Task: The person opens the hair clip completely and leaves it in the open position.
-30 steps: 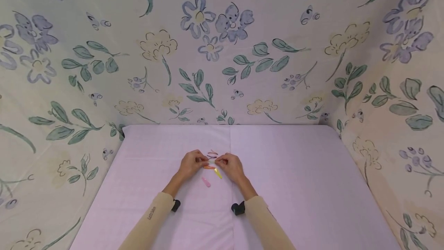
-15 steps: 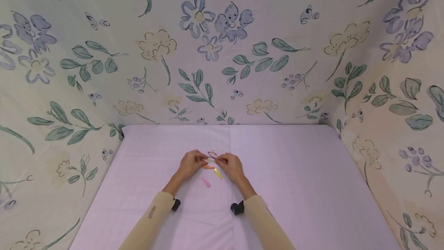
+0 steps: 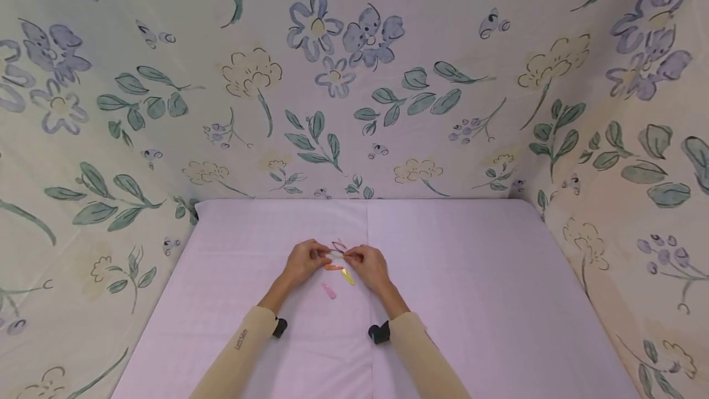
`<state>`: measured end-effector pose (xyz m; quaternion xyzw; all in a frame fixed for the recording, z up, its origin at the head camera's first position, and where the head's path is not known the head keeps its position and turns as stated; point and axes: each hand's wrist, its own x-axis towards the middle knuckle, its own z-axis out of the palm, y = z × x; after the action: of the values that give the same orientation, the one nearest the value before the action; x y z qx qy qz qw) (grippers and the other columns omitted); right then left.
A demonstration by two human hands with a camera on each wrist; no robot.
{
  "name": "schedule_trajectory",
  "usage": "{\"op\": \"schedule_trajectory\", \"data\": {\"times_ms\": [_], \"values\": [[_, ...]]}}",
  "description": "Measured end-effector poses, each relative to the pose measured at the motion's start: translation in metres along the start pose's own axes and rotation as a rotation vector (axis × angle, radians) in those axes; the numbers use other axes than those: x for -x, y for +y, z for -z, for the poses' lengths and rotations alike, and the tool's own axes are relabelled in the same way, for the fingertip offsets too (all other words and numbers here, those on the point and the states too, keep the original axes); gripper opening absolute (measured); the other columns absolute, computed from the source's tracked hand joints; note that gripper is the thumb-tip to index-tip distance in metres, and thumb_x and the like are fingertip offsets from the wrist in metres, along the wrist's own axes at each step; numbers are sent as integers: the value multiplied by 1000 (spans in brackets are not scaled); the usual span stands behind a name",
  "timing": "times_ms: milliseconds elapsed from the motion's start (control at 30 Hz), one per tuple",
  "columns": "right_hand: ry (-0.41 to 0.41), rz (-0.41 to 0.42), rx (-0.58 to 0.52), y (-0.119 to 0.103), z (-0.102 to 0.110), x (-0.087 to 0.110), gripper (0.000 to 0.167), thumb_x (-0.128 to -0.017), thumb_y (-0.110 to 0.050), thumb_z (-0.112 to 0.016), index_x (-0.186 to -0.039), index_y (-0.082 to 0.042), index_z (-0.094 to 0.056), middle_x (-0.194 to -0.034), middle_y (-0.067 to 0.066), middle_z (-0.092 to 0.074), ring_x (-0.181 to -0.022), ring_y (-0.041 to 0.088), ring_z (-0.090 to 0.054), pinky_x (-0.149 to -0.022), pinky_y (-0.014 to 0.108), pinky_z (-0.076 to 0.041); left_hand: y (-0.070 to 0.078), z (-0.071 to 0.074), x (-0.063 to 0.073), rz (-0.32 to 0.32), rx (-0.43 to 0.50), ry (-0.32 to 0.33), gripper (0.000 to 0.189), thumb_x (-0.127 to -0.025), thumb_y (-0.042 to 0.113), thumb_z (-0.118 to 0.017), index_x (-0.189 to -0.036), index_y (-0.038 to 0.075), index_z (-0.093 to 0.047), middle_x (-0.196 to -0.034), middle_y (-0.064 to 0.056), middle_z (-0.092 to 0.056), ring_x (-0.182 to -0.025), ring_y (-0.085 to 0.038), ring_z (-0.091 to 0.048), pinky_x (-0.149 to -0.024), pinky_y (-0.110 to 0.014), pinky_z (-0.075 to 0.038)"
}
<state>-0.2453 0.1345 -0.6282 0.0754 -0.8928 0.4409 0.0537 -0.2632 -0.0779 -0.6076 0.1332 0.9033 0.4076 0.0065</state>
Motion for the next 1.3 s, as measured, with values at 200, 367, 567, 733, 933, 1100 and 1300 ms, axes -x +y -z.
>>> {"op": "schedule_trajectory", "data": {"times_ms": [200,367,567,733,933,1100,1300], "values": [[4,-1,-26,-3,1,2,10,-90,-15,-81,-100,-13,-82,-72,-1,-61,-65,8,-47,-60,21,-37,-3,4,3,34,29,-4,19,-84,15,-85,-102,8,-81,-87,-2,-70,-71,-9,-53,-63,-21,-42],[19,-22,-73,-4,3,4,12,-90,-12,-80,-102,-11,-82,-72,0,-60,-65,9,-48,-60,20,-37,-7,9,7,56,28,-10,18,-85,14,-85,-102,9,-81,-88,-2,-71,-73,-9,-54,-64,-21,-43],[47,-24,-122,-4,4,8,12,-91,-12,-80,-102,-9,-81,-71,2,-58,-63,7,-46,-58,19,-35,-10,16,15,61,26,-3,17,-84,13,-85,-100,9,-81,-87,-2,-71,-72,-10,-54,-63,-22,-43],[68,-45,-147,-4,6,15,11,-88,-9,-82,-99,-8,-82,-68,3,-55,-60,5,-43,-56,18,-33,-13,16,22,74,32,-13,17,-84,14,-86,-101,12,-82,-87,0,-71,-72,-8,-54,-64,-21,-42],[54,-43,-161,0,7,21,12,-88,-9,-81,-100,-8,-82,-69,2,-56,-60,5,-43,-55,18,-34,-12,10,22,44,31,-24,18,-84,15,-86,-101,12,-82,-87,0,-71,-74,-8,-54,-66,-22,-43],[20,-53,-145,2,6,23,9,-91,-12,-80,-100,-11,-82,-70,0,-57,-61,6,-45,-56,18,-35,-6,5,22,61,24,-52,17,-85,15,-85,-102,13,-82,-88,1,-70,-75,-8,-53,-67,-22,-44],[-3,-40,-126,0,7,24,10,-89,-11,-82,-98,-12,-82,-70,0,-58,-61,7,-47,-57,19,-37,0,2,21,73,15,-52,13,-84,14,-85,-96,14,-82,-87,1,-69,-74,-9,-53,-67,-22,-42]]}}
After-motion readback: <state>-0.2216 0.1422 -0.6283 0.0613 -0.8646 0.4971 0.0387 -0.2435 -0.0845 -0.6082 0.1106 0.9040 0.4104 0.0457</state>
